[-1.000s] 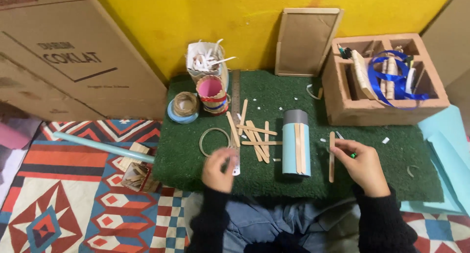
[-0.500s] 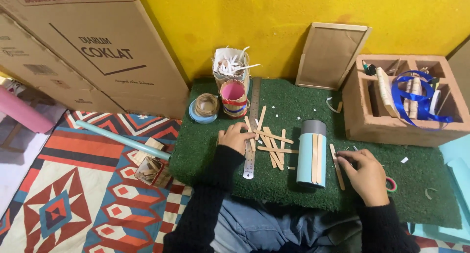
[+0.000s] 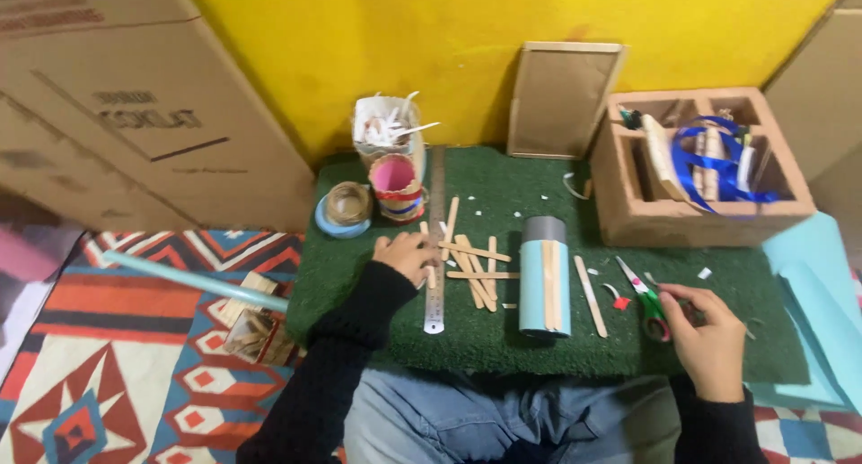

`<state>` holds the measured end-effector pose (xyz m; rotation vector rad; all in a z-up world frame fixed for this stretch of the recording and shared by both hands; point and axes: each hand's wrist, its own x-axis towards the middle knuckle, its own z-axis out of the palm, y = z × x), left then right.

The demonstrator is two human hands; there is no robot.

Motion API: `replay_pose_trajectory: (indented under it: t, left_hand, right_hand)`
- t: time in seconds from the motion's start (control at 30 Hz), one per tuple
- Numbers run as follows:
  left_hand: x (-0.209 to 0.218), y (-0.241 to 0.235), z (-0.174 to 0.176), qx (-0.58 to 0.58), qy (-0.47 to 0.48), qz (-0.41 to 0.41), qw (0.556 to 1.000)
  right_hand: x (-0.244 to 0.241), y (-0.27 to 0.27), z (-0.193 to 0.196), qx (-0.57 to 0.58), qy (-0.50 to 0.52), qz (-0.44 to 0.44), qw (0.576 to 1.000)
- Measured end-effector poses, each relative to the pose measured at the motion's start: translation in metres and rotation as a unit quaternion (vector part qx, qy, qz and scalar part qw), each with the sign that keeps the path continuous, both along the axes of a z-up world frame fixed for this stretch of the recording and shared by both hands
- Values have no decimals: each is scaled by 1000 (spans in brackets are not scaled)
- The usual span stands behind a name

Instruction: The person is decorating a cylindrical tube by first applying paper strips and then measuring, cutting, and gluing popsicle sticks onto it.

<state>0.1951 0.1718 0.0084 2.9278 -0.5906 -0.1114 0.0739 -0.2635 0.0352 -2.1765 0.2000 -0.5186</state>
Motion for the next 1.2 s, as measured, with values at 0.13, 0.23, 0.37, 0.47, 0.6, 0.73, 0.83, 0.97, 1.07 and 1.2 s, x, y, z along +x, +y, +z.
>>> replay_pose_trajectory:
  t: [0.13,0.23,0.37,0.47,0.6,0.73,0.83,0.97,1.07,1.2]
  left_hand:
    - [-2,-7,15,15,46,44,998]
    - [-13,-6,30,-26,54,101,993]
    - [-45,7,24,1,100,148,984]
    - [-62,14,2,-10,74,167,983]
    - [-70,10,-6,-91,-43,200,975]
    - [-102,6,32,-166,-93,203,961]
    - [-140,-13,64,-403,-59,168,898]
    - [-180,-51,64,-665,153,128,719]
    - [-200,-89,59,-702,165,120,682]
    - [-218,-122,44,-653,151,146,727]
  right_hand:
    - [-9,7,9,-44,31,-23,998]
    - [-10,6,16,-201,180,-21,963]
    - [-15,-3,18,-327,222,-42,918]
    - [-7,-9,18,-374,280,-48,883]
    - [14,-19,24,-365,415,-9,833]
    - [28,-45,17,-400,445,22,801]
    - [22,-76,-5,-162,419,54,892]
    - [-22,-49,-14,156,175,59,970]
    - [-60,25,3,218,65,77,971]
    - [-80,103,8,271,-44,194,942]
